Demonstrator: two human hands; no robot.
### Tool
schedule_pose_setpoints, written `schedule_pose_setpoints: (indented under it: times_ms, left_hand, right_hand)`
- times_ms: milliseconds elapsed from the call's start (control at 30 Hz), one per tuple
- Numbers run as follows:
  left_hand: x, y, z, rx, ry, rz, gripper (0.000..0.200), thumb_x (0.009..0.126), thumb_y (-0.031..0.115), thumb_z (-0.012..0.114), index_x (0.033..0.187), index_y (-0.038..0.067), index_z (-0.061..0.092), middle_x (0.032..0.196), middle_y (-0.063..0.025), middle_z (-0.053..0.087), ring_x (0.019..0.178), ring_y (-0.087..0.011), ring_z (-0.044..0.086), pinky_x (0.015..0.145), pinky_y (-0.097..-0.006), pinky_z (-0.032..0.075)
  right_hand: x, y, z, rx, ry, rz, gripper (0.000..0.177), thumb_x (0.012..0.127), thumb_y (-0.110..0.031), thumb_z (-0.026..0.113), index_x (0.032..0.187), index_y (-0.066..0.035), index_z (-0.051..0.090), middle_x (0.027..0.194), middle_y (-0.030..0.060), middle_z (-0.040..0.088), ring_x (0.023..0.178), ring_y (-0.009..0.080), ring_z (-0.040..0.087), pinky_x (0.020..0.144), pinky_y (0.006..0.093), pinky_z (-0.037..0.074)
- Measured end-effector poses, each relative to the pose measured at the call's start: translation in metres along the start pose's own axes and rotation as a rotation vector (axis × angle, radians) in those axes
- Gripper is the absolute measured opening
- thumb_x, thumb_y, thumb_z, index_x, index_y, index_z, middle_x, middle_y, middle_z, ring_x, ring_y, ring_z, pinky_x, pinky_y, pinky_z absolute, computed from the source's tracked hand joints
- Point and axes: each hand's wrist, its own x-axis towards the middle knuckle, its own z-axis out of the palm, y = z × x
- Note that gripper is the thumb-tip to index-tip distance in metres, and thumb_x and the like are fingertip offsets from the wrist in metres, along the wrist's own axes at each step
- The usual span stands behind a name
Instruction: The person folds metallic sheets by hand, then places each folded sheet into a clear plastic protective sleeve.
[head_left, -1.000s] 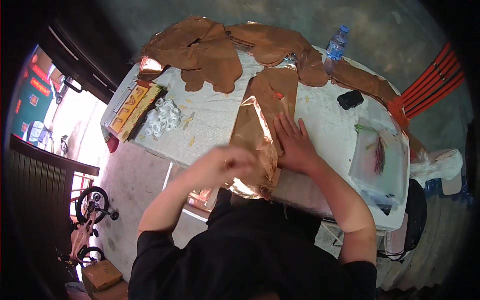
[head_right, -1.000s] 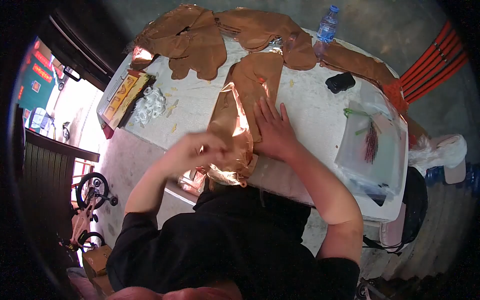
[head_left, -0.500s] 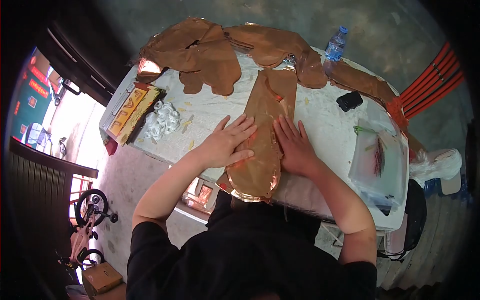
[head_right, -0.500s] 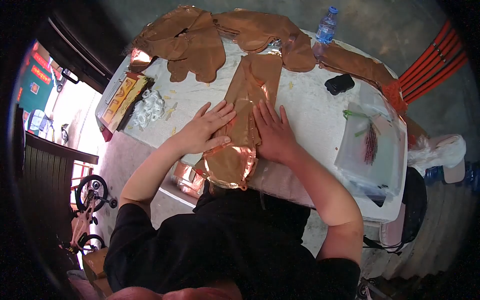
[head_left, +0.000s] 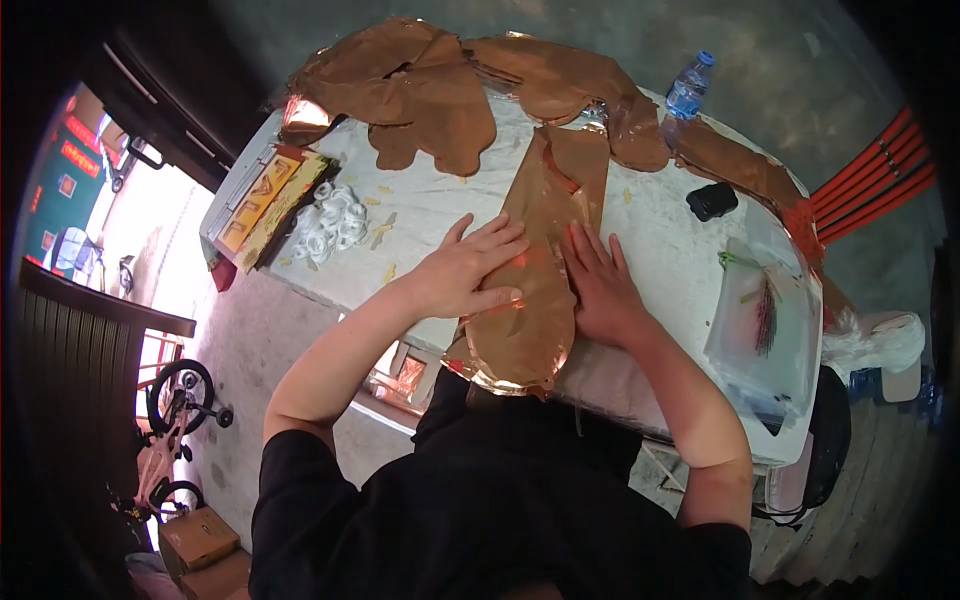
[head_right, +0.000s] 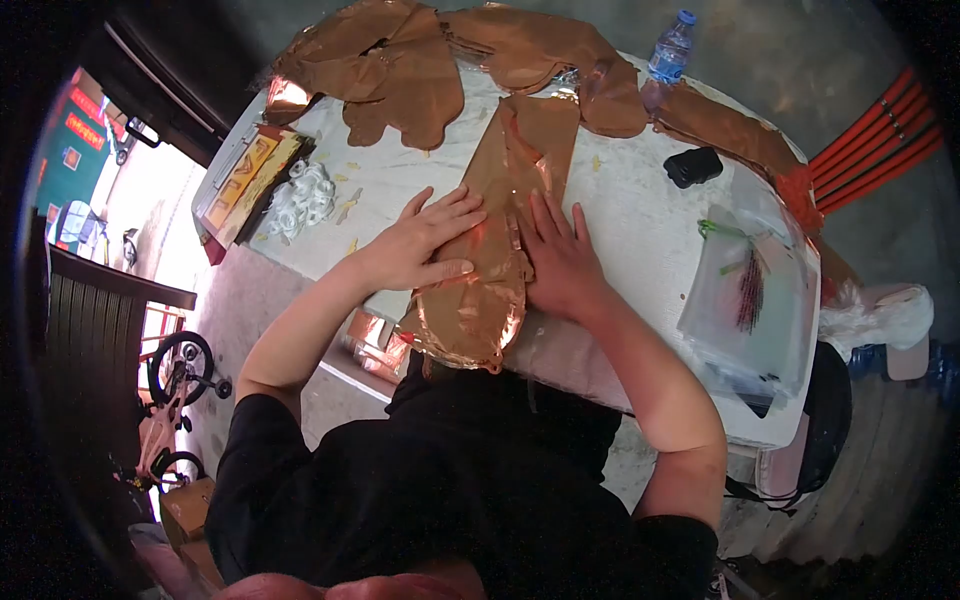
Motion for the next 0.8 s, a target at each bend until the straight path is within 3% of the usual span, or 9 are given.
schedule_pose_setpoints:
  times_ms: [233, 433, 633, 700, 800]
  left_hand:
    - [-0.002, -0.003, -0.005, -0.03, 0.006, 0.045, 0.069, 0.084, 0.041, 0.062, 0.14, 0.008, 0.038, 0.146, -0.0144, 0.033, 0.139, -0.0299, 0.023, 0.113, -0.0504, 0.011]
    - [-0.005, -0.015, -0.003, -0.314, 0.128, -0.045, 0.064, 0.085, 0.035, 0.062, 0.138, 0.007, 0.041, 0.146, -0.0144, 0.035, 0.139, -0.0308, 0.024, 0.113, -0.0488, 0.014]
    - [-0.003, -0.004, -0.001, -0.037, 0.019, 0.013, 0.064, 0.086, 0.036, 0.06, 0.14, 0.011, 0.038, 0.146, -0.0126, 0.034, 0.139, -0.0296, 0.024, 0.113, -0.0497, 0.013]
    - [-0.002, -0.003, 0.001, 0.031, 0.027, 0.057, 0.069, 0.086, 0.049, 0.056, 0.139, 0.009, 0.039, 0.145, -0.0149, 0.035, 0.139, -0.0294, 0.024, 0.113, -0.0497, 0.013]
    - [-0.002, -0.003, -0.001, 0.063, -0.011, 0.057, 0.073, 0.085, 0.053, 0.054, 0.141, 0.011, 0.035, 0.147, -0.0141, 0.032, 0.14, -0.0283, 0.022, 0.113, -0.05, 0.012]
  right_hand:
    - [0.0, -0.001, -0.005, 0.024, -0.032, 0.009, 0.075, 0.079, -0.033, 0.061, 0.143, -0.007, 0.03, 0.152, 0.0176, 0.016, 0.142, 0.0273, 0.012, 0.114, 0.0468, 0.004]
    - [0.001, -0.002, -0.011, 0.061, -0.082, 0.013, 0.077, 0.076, -0.033, 0.064, 0.142, -0.008, 0.032, 0.152, 0.019, 0.015, 0.143, 0.029, 0.011, 0.114, 0.0494, 0.003]
    - [0.001, 0.001, -0.003, 0.019, -0.068, 0.0, 0.079, 0.08, -0.037, 0.06, 0.143, -0.004, 0.028, 0.152, 0.0191, 0.013, 0.143, 0.0294, 0.009, 0.113, 0.0506, 0.003]
    - [0.001, 0.002, -0.003, 0.012, -0.061, -0.018, 0.081, 0.081, -0.039, 0.058, 0.144, -0.003, 0.024, 0.152, 0.0191, 0.013, 0.143, 0.0291, 0.009, 0.113, 0.0507, 0.002]
    - [0.001, 0.001, -0.005, -0.019, -0.096, -0.009, 0.083, 0.081, -0.04, 0.058, 0.145, -0.003, 0.021, 0.152, 0.0193, 0.013, 0.143, 0.0291, 0.009, 0.113, 0.0505, 0.002]
